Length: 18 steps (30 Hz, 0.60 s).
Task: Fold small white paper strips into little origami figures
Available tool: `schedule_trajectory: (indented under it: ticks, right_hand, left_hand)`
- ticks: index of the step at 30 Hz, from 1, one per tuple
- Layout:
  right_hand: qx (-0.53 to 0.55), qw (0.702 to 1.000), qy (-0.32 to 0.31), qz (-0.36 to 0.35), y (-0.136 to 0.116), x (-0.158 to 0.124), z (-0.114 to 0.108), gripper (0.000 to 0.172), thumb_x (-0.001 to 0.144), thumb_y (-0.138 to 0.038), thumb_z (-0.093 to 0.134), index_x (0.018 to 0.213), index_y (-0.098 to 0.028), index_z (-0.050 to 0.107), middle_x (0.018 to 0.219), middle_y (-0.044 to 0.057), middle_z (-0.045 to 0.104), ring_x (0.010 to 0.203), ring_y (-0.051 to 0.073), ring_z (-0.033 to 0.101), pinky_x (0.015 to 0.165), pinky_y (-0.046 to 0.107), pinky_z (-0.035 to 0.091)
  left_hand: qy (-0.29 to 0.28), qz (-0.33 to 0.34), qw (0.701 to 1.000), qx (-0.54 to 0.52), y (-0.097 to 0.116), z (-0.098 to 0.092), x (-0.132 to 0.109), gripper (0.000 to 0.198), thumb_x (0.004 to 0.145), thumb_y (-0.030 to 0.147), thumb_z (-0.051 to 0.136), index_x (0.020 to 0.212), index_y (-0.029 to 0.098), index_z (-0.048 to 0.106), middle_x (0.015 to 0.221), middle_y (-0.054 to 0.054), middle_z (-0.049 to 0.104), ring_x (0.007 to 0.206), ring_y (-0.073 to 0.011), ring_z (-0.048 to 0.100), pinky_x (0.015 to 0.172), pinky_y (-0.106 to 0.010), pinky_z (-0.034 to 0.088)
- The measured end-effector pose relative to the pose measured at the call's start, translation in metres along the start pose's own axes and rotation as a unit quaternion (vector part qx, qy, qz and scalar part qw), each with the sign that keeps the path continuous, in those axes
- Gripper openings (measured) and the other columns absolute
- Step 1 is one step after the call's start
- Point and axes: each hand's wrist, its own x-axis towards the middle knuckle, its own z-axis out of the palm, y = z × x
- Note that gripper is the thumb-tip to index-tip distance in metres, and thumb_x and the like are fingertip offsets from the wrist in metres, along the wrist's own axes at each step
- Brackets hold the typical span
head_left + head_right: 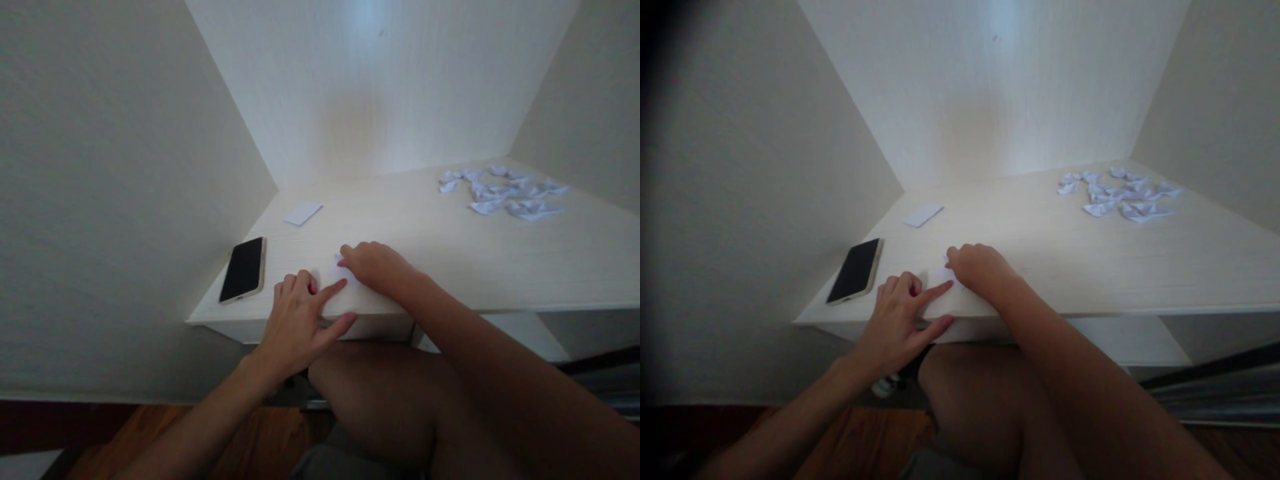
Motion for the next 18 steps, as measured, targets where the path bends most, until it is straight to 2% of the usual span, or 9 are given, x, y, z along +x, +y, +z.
schedule_trajectory:
  ticks: [4,9,18]
  right_hand:
    - [0.006,1.000,0.003,0.002,-0.0004,-0.0011,-0.0011,0.037,0.114,-0.038,0.040,0.123,-0.011,0.064,0.106,0.022,0.078,0.101,0.033,0.077,0.080,0.038,0.054]
    - [0.011,1.000,0.008,0.006,-0.0006,-0.0025,-0.0023,0.037,0.114,-0.039,0.041,0.123,-0.013,0.065,0.108,0.021,0.078,0.102,0.032,0.076,0.082,0.038,0.054]
    - [0.038,0.999,0.022,0.005,0.0005,0.0002,0.0019,0.036,0.113,-0.039,0.042,0.121,-0.015,0.067,0.107,0.019,0.079,0.098,0.033,0.077,0.080,0.039,0.053]
  left_hand:
    - [0.007,-0.024,0.999,0.022,-0.0105,0.0004,0.0005,0.063,0.100,0.070,0.048,0.143,0.028,0.068,0.104,-0.011,0.050,0.097,-0.0323,0.049,0.089,-0.050,0.043]
    - [0.022,-0.045,0.997,0.057,-0.0103,0.0048,0.0033,0.065,0.100,0.066,0.051,0.144,0.021,0.066,0.107,-0.014,0.053,0.099,-0.0346,0.049,0.093,-0.054,0.043]
    - [0.033,-0.034,0.995,0.091,-0.0091,0.0087,-0.0030,0.058,0.102,0.060,0.048,0.146,0.025,0.065,0.111,-0.016,0.054,0.101,-0.0372,0.048,0.090,-0.054,0.042]
